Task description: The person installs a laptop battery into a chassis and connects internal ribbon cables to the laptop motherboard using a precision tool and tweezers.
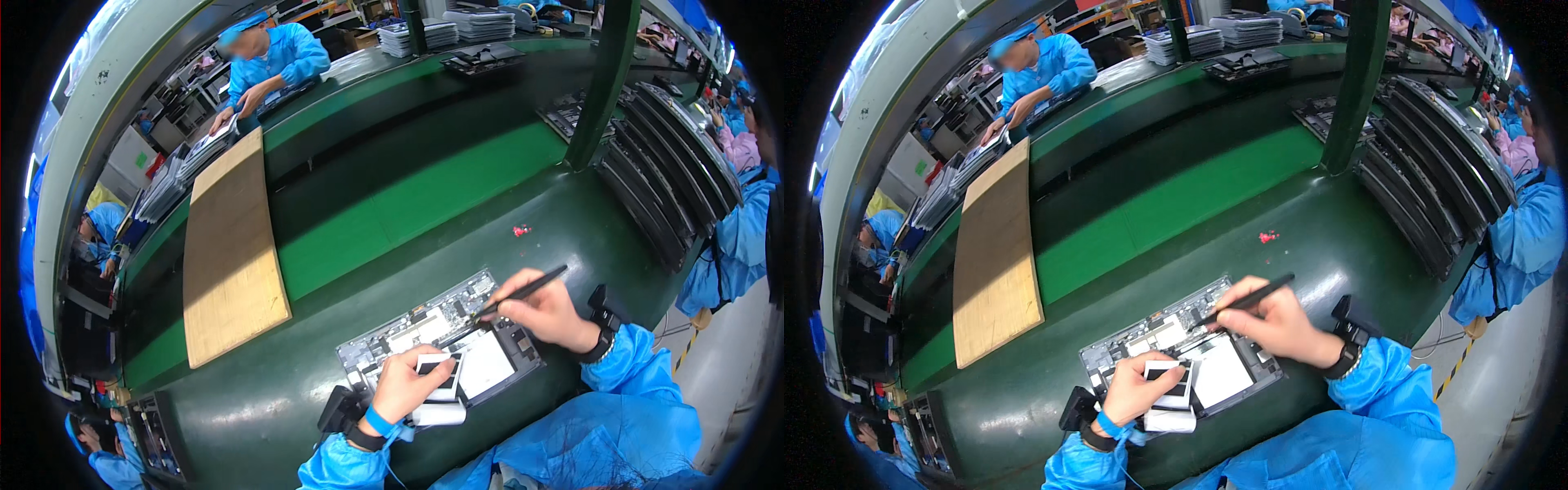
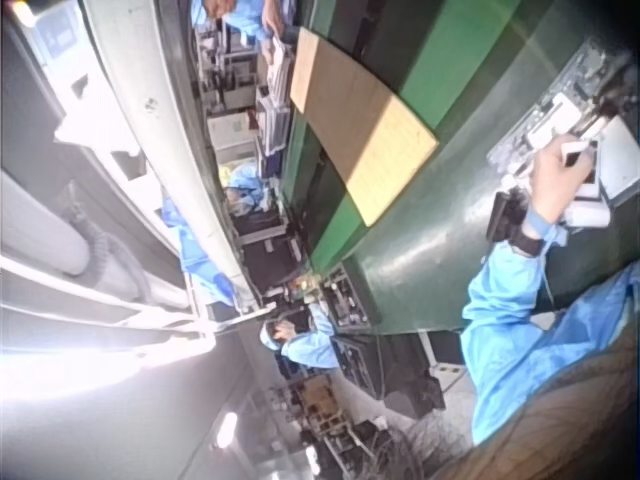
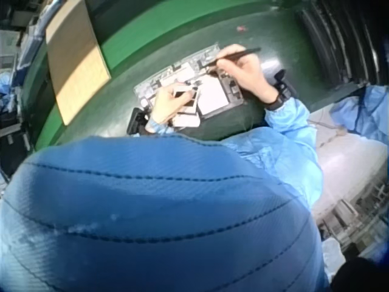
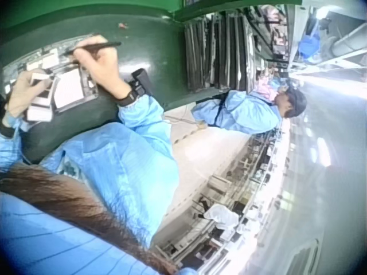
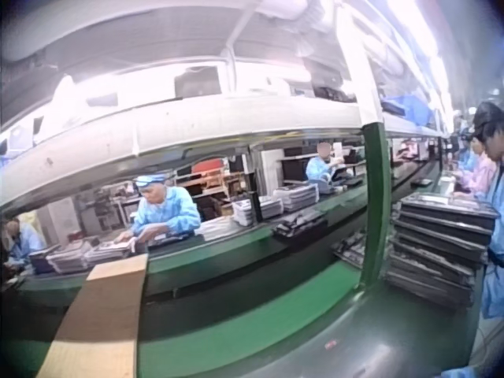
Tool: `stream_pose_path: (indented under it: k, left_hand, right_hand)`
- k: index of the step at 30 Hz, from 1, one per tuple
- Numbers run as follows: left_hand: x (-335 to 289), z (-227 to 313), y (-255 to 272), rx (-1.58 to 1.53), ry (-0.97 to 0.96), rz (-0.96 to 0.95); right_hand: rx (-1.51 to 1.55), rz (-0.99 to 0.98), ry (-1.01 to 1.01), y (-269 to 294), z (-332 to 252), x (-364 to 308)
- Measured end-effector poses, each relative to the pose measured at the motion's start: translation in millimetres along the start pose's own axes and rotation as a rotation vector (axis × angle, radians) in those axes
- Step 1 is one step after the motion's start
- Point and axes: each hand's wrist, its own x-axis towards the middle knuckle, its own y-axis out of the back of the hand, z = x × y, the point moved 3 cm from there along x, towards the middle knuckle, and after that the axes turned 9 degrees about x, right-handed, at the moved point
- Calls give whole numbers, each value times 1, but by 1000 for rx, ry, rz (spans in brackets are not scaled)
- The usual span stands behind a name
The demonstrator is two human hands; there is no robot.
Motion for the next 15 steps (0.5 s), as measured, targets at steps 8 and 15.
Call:
stream_pose_path:
  k: [8,15]
  left_hand:
    - [43,33,1,426,-562,-130]
    - [50,34,-7,602,-585,-125]
  right_hand:
    - [-375,-268,-239,46,11,53]
    - [-427,-349,-257,43,9,66]
